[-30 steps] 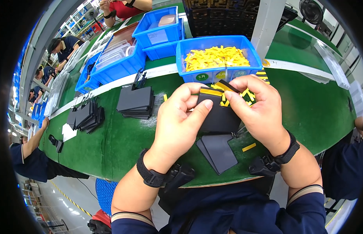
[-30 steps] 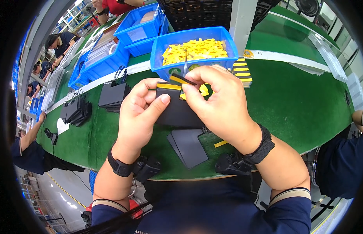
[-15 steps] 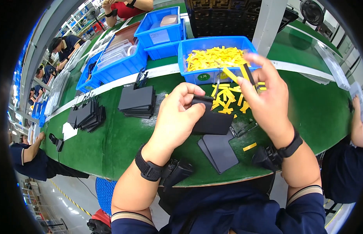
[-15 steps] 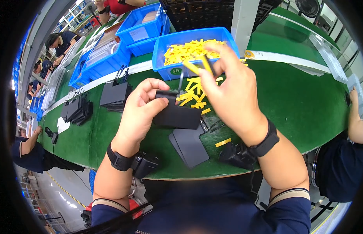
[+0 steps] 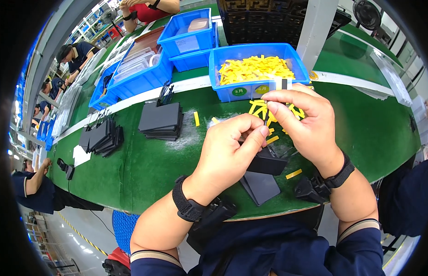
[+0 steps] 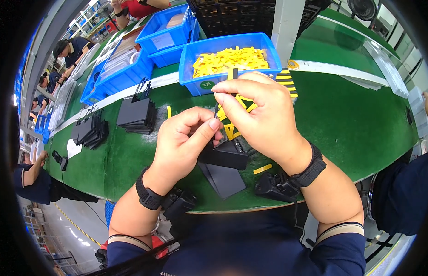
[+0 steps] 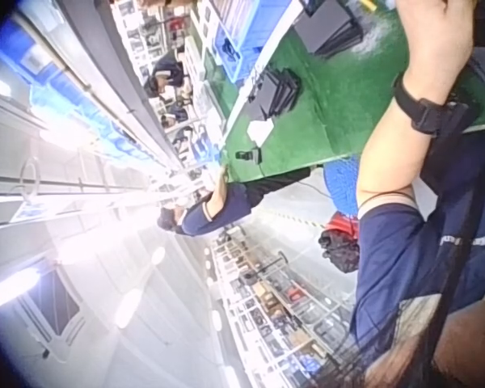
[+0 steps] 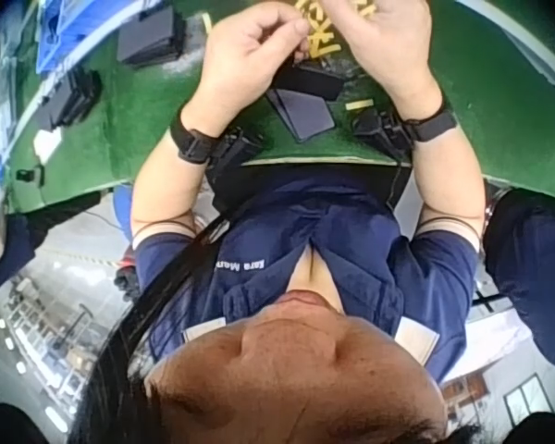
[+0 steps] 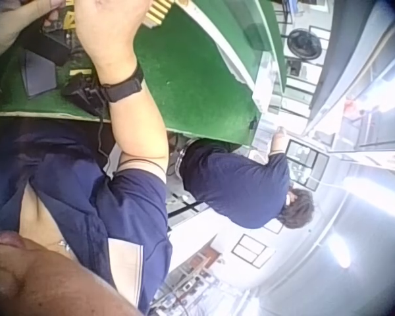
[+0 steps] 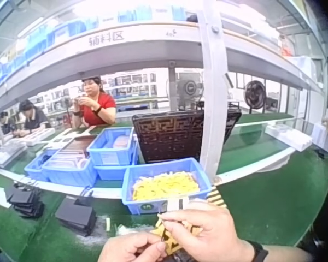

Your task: Manually applying small yellow adhesive strips or markers to black electronic housings.

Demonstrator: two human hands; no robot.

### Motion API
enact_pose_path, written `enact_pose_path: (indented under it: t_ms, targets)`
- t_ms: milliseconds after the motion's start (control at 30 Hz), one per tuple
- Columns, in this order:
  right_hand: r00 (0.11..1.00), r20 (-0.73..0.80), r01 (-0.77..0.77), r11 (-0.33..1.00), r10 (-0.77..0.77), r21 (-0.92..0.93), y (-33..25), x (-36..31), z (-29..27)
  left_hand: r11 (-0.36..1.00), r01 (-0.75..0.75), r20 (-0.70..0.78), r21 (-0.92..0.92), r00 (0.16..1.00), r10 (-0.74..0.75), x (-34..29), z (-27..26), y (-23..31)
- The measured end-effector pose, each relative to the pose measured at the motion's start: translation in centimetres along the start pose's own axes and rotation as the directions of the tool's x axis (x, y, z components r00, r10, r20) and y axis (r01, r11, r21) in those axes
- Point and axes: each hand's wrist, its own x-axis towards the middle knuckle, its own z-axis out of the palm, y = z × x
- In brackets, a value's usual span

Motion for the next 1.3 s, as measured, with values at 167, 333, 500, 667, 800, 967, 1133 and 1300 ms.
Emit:
enact_pose_path:
  t_ms: [167, 333, 500, 667, 800, 967, 1133, 1300]
  targets:
    - [0.961, 0.079, -0.277, 0.902, 0.266, 0.331, 0.5, -0.3, 0.5, 0.999, -0.048, -0.107, -0.007, 0.993, 0.047, 0.1, 0.5, -0.7]
    - [0.934, 0.136, -0.358, 0.84, 0.332, 0.408, 0.6, -0.5, 0.7, 0.999, -0.023, -0.086, 0.032, 0.996, 0.026, 0.0, 0.2, -0.5]
    - [0.935, 0.129, -0.354, 0.855, 0.33, 0.379, 0.4, -0.6, 0.8, 0.996, 0.023, -0.068, 0.087, 0.998, -0.017, 0.1, 0.2, -0.2]
    - [0.937, 0.12, -0.349, 0.872, 0.328, 0.345, 0.1, -0.5, 1.0, 0.998, 0.038, -0.063, 0.049, 0.997, -0.035, 0.3, 0.2, -0.4]
    - [0.961, 0.052, -0.275, 0.919, 0.272, 0.283, 0.4, -0.8, 1.4, 0.994, 0.043, -0.025, 0.104, 0.999, -0.041, 0.3, -0.5, -0.4]
    - [0.958, -0.116, -0.214, 0.926, 0.261, 0.312, 1.4, -0.6, 1.3, 0.991, 0.128, -0.043, -0.045, 0.991, -0.13, 0.9, -3.1, -1.1]
    - [0.959, -0.003, -0.263, 0.899, 0.282, 0.351, 0.5, -0.7, 0.8, 0.996, 0.052, -0.444, 0.077, 0.896, -0.012, 1.4, -9.6, -0.1]
    - [0.961, 0.112, -0.273, 0.917, 0.251, 0.291, 0.7, -0.8, 0.8, 0.866, 0.329, -0.637, 0.378, 0.771, -0.015, 0.8, -15.7, -1.8]
